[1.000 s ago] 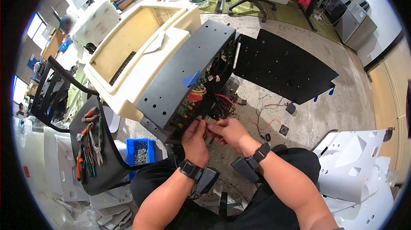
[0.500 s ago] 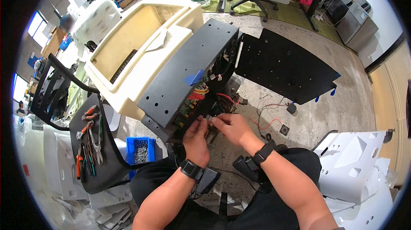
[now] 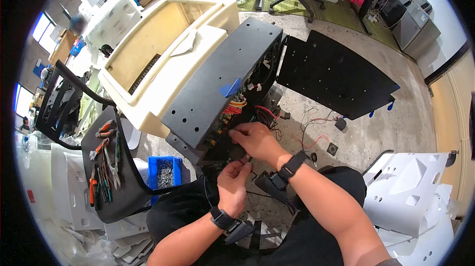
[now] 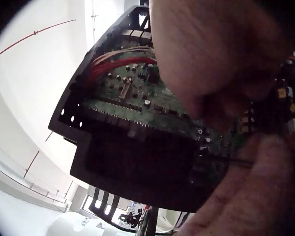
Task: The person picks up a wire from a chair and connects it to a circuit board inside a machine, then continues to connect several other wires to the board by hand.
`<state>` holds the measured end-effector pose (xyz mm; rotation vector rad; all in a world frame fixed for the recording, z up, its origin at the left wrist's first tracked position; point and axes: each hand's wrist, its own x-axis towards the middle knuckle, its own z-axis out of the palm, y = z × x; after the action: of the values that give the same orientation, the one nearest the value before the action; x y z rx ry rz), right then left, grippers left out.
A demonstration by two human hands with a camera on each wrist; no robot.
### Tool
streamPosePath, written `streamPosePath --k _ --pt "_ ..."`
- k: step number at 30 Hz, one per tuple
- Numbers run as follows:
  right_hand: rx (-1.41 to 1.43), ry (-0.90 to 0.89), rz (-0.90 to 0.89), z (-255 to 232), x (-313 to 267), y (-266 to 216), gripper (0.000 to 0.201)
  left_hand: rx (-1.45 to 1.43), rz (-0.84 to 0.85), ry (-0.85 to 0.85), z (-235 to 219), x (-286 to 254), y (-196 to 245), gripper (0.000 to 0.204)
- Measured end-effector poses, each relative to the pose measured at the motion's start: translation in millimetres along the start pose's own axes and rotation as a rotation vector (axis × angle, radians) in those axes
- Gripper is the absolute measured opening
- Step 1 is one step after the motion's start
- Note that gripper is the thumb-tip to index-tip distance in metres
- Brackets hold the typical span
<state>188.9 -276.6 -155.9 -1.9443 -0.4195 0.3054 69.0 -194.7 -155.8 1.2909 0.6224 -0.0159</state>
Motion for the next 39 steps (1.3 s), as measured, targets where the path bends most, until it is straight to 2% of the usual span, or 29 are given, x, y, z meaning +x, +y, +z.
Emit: streamPosePath --k 3,5,6,8,9,11,14,18,21,23,26,31,34,35,39 --pt "-0.044 -0.092 0.092 10.5 8.4 -7.2 0.032 0.088 0.015 -0.076 -16.0 -2.3 -6.2 0.018" --pt "-0.055 -0.100 0.115 19.7 12.3 -7.0 0.036 0.263 -0.076 -0.082 -23.5 -2.2 -6.7 0.017" --pt "-0.056 -0.108 0.115 26.2 14.3 -1.6 0.036 0.259 -0.079 -0.075 -26.5 -2.7 -7.1 0.017" --pt "0.019 0.036 0.032 38.5 18.3 5.6 0.035 0.284 -0.033 -0.090 -31.8 -3.8 -7.5 0.017" --pt "0.017 0.026 0.030 41.7 18.6 9.6 0.035 0.278 -0.035 -0.082 -34.2 -3.7 -7.5 0.017" --pt "0.300 -0.052 0.238 36.5 17.5 1.5 0.030 0.326 -0.048 -0.101 -38.3 -2.7 -6.5 0.019" --pt "0.363 -0.076 0.252 26.3 12.6 -13.9 0.026 0.250 -0.026 -0.126 -38.8 -3.3 -5.0 0.020" --pt "0.262 -0.033 0.235 29.9 14.2 -7.2 0.026 0.241 -0.013 -0.168 -44.2 3.7 -24.3 0.023" --pt "0.196 0.004 0.207 26.4 10.7 -18.1 0.025 0.262 -0.035 -0.150 -37.7 0.4 -14.6 0.023" --pt "0.446 -0.059 0.429 21.5 11.6 -28.8 0.023 0.266 -0.044 -0.150 -39.8 1.0 -15.0 0.023" --pt "0.482 -0.083 0.433 22.7 11.5 -26.0 0.021 0.223 -0.066 -0.195 -38.3 3.4 -17.4 0.022" --pt "0.538 -0.017 0.384 26.7 15.4 -12.6 0.021 0.213 -0.102 -0.129 -30.4 -3.5 -1.2 0.019" --pt "0.488 0.026 0.380 26.7 13.8 -8.3 0.022 0.194 -0.071 -0.202 -34.0 3.4 -13.3 0.020" --pt "0.476 0.005 0.386 25.7 12.9 -6.8 0.021 0.279 -0.075 -0.197 -34.7 3.0 -10.9 0.022" --pt "0.479 -0.054 0.427 9.9 0.8 -7.9 0.018 0.159 -0.092 -0.211 -29.9 2.4 -6.1 0.020"
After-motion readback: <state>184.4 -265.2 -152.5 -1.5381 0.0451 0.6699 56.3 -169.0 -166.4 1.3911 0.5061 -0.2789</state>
